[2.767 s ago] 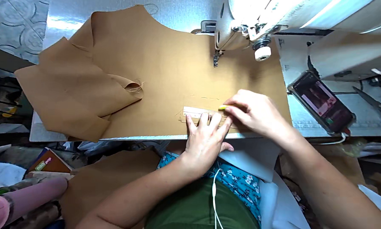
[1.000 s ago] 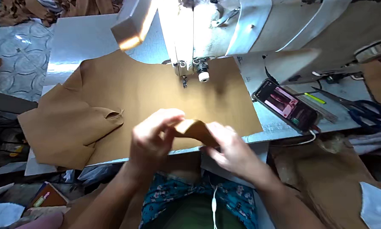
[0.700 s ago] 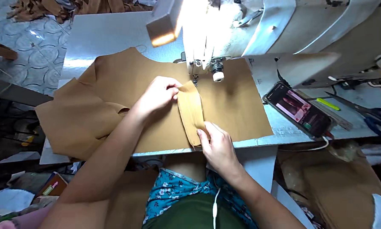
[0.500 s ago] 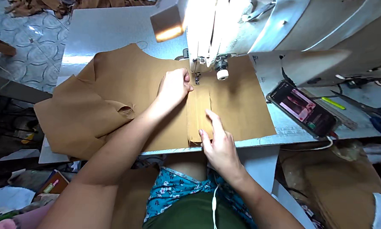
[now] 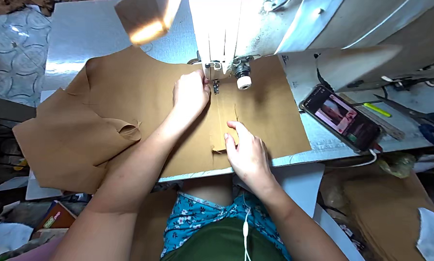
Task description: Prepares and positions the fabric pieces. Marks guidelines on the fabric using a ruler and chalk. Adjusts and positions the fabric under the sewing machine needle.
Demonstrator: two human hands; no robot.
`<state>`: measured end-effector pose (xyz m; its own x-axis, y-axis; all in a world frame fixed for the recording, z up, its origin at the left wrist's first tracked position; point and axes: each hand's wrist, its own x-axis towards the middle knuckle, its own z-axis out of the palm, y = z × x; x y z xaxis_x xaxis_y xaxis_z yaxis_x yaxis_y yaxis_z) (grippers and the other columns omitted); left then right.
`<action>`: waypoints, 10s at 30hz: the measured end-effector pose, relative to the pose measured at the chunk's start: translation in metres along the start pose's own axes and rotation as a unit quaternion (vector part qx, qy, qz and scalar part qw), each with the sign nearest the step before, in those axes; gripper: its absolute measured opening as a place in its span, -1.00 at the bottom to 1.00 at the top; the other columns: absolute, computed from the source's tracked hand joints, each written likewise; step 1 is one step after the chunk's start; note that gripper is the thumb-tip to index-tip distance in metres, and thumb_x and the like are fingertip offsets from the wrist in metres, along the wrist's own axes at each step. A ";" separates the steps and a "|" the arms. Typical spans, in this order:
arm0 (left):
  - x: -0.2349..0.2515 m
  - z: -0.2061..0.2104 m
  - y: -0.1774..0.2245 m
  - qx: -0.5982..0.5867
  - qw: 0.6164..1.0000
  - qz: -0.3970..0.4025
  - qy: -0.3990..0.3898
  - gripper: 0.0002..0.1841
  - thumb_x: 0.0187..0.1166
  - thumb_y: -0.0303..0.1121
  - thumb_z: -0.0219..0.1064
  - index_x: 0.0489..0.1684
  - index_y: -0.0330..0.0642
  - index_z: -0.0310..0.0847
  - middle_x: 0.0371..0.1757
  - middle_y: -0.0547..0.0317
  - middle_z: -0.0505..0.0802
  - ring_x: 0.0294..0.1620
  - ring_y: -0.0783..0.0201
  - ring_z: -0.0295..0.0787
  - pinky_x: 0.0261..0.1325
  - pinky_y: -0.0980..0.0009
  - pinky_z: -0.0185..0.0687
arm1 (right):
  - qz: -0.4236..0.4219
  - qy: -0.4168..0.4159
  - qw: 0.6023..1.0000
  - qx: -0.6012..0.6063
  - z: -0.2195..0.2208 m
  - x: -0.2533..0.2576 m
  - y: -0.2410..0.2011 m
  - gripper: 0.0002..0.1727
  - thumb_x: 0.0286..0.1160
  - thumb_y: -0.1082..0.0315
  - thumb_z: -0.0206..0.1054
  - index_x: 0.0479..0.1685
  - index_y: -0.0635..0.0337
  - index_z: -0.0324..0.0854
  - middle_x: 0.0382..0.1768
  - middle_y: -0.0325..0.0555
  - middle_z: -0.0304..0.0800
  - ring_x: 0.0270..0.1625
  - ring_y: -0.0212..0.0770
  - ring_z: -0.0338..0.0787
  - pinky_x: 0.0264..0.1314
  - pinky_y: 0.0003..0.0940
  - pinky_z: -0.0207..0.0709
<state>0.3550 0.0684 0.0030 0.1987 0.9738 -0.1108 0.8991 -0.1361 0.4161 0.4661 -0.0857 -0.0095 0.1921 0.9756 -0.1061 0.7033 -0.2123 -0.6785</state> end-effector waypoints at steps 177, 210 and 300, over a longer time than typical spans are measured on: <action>-0.058 0.029 -0.069 0.069 0.965 0.248 -0.048 0.07 0.34 0.47 0.14 0.80 -0.15 0.25 0.88 0.11 0.27 0.91 -0.18 -0.05 0.57 -0.70 -0.38 | -0.289 -0.046 0.943 -0.161 -0.006 0.091 0.054 -0.47 0.76 0.08 0.14 0.56 0.16 0.58 0.65 0.01 0.53 0.76 0.15 0.38 0.62 0.42 0.19; -0.076 0.028 -0.076 0.041 0.964 0.258 -0.049 0.07 0.36 0.41 0.19 0.81 -0.22 0.22 0.87 0.05 0.27 0.92 -0.13 -0.06 0.59 -0.67 -0.40 | -0.362 0.005 0.920 -0.152 0.000 0.040 0.061 -0.60 0.73 0.24 0.13 0.33 0.16 0.76 0.45 0.05 0.73 0.58 0.21 0.62 0.49 0.46 0.35; -0.134 0.023 -0.012 -0.133 0.866 0.441 0.196 -0.79 0.52 -0.50 0.26 -0.22 -0.22 0.88 -0.46 0.11 0.80 -0.37 0.22 0.74 -0.03 0.22 0.58 | -0.131 0.003 0.988 0.076 -0.038 0.032 0.018 -0.41 0.69 0.25 0.30 0.59 0.36 0.30 -0.44 -0.20 0.52 -0.57 -0.39 0.36 -0.54 -0.44 0.30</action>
<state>0.3264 -0.0649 -0.0084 0.5681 0.5062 0.6488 0.3334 -0.8624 0.3809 0.5112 -0.0604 0.0028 0.0215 0.9954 0.0932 0.6184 0.0600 -0.7836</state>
